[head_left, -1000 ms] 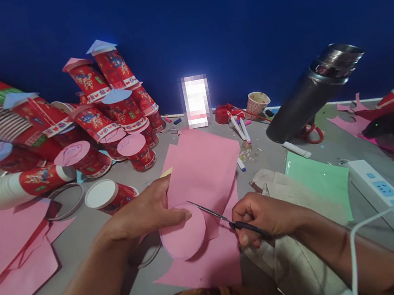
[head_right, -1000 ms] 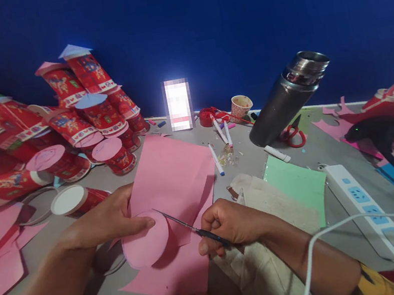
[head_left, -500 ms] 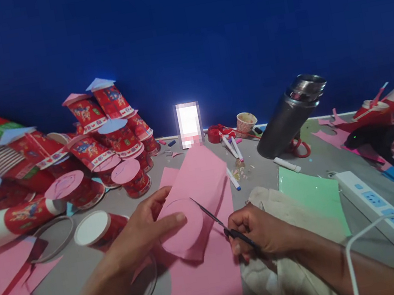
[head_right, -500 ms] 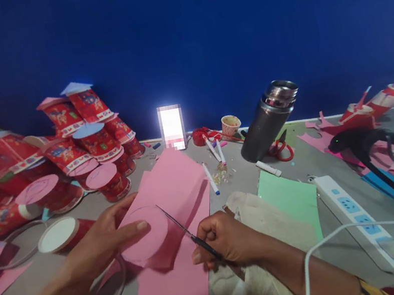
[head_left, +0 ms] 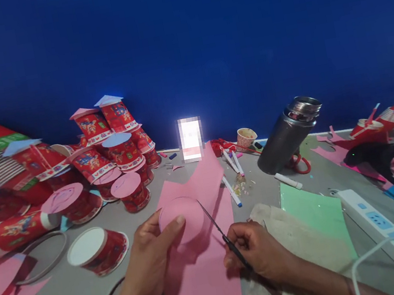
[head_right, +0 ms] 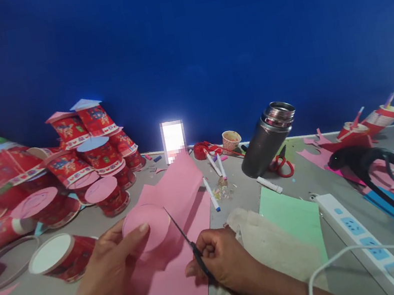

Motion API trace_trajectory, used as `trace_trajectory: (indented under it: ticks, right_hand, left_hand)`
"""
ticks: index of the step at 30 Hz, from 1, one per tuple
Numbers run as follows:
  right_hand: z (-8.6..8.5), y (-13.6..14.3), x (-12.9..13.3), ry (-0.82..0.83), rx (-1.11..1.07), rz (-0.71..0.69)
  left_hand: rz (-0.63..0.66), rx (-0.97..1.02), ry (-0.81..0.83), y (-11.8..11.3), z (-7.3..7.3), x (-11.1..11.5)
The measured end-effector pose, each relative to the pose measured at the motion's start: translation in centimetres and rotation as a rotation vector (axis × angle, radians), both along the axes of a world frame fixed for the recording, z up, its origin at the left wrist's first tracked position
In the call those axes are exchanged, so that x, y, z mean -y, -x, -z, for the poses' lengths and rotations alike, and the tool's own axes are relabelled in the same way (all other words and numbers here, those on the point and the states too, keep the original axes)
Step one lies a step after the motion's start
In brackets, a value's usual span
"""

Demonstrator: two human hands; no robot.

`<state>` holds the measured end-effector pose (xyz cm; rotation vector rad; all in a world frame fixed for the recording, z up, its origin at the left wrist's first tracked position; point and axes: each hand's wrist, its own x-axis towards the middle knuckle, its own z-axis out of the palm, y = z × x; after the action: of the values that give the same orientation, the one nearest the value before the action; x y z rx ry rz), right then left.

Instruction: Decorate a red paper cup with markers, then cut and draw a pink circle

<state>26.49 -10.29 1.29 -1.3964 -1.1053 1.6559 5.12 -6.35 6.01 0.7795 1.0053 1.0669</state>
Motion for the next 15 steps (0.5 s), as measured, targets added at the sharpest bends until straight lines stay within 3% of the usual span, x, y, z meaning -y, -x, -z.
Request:
trace_trajectory:
  ticks: [5, 15]
  right_hand:
    - [0.10, 0.69, 0.33, 0.086, -0.174, -0.040]
    - [-0.38, 0.86, 0.48, 0.091, -0.141, -0.060]
  left_hand:
    - [-0.060, 0.000, 0.010, -0.64, -0.68, -0.18]
    - [-0.083, -0.020, 0.018, -0.79, -0.30, 0.03]
